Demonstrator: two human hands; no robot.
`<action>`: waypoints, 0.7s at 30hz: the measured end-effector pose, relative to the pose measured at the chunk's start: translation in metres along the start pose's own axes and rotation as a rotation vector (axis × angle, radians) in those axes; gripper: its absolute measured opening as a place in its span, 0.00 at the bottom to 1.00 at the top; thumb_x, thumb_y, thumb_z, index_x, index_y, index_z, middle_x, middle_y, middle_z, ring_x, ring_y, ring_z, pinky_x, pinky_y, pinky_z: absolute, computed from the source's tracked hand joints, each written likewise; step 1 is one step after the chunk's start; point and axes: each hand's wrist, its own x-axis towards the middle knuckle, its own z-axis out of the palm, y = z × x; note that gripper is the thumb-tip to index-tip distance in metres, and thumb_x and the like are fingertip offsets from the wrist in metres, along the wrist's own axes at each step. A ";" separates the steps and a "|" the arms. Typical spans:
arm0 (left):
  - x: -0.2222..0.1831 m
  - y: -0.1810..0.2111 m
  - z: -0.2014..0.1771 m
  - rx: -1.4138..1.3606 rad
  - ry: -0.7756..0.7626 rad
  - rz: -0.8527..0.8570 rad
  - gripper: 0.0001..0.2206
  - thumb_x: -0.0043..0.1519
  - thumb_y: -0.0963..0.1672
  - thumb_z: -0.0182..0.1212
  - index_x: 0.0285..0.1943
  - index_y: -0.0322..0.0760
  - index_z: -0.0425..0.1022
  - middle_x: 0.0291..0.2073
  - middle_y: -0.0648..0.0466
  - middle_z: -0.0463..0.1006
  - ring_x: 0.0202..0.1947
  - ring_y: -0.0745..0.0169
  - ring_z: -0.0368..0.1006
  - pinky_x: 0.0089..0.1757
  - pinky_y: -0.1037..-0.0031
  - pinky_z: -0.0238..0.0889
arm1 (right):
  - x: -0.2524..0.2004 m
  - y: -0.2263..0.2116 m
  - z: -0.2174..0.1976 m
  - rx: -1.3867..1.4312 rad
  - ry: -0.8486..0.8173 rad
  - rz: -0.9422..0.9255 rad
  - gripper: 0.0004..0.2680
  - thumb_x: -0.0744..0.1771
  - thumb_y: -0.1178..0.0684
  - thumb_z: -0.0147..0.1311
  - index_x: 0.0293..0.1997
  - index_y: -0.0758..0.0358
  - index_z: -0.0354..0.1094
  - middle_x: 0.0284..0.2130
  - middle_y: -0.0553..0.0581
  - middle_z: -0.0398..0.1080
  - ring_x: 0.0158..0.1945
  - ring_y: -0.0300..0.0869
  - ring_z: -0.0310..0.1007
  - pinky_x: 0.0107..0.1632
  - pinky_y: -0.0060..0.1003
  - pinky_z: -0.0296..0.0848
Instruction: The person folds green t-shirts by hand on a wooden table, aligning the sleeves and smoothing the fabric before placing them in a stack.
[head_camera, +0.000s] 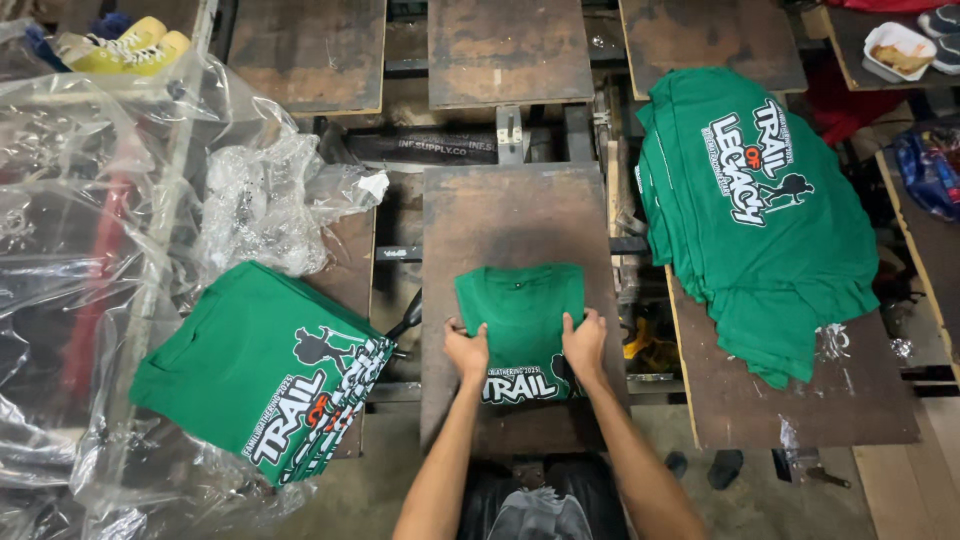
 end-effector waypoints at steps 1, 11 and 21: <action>0.007 -0.006 0.007 -0.003 0.001 0.004 0.30 0.45 0.42 0.80 0.57 0.32 0.73 0.33 0.44 0.79 0.42 0.36 0.78 0.46 0.52 0.68 | 0.003 0.003 0.005 0.002 0.004 -0.002 0.16 0.65 0.45 0.62 0.49 0.66 0.69 0.38 0.70 0.71 0.45 0.68 0.76 0.50 0.56 0.73; -0.023 0.049 -0.041 0.035 -0.414 0.089 0.21 0.66 0.46 0.57 0.68 0.45 0.61 0.57 0.33 0.75 0.60 0.29 0.70 0.57 0.44 0.65 | 0.010 -0.054 -0.059 -0.043 -0.516 0.148 0.22 0.70 0.35 0.44 0.70 0.55 0.50 0.53 0.79 0.72 0.60 0.67 0.71 0.61 0.61 0.70; -0.044 0.062 -0.070 -0.062 -0.360 0.300 0.23 0.70 0.40 0.46 0.76 0.44 0.55 0.57 0.26 0.73 0.60 0.24 0.69 0.56 0.44 0.67 | -0.028 -0.116 -0.098 -0.047 -0.452 -0.073 0.20 0.73 0.44 0.38 0.75 0.57 0.47 0.45 0.85 0.73 0.53 0.72 0.74 0.54 0.66 0.72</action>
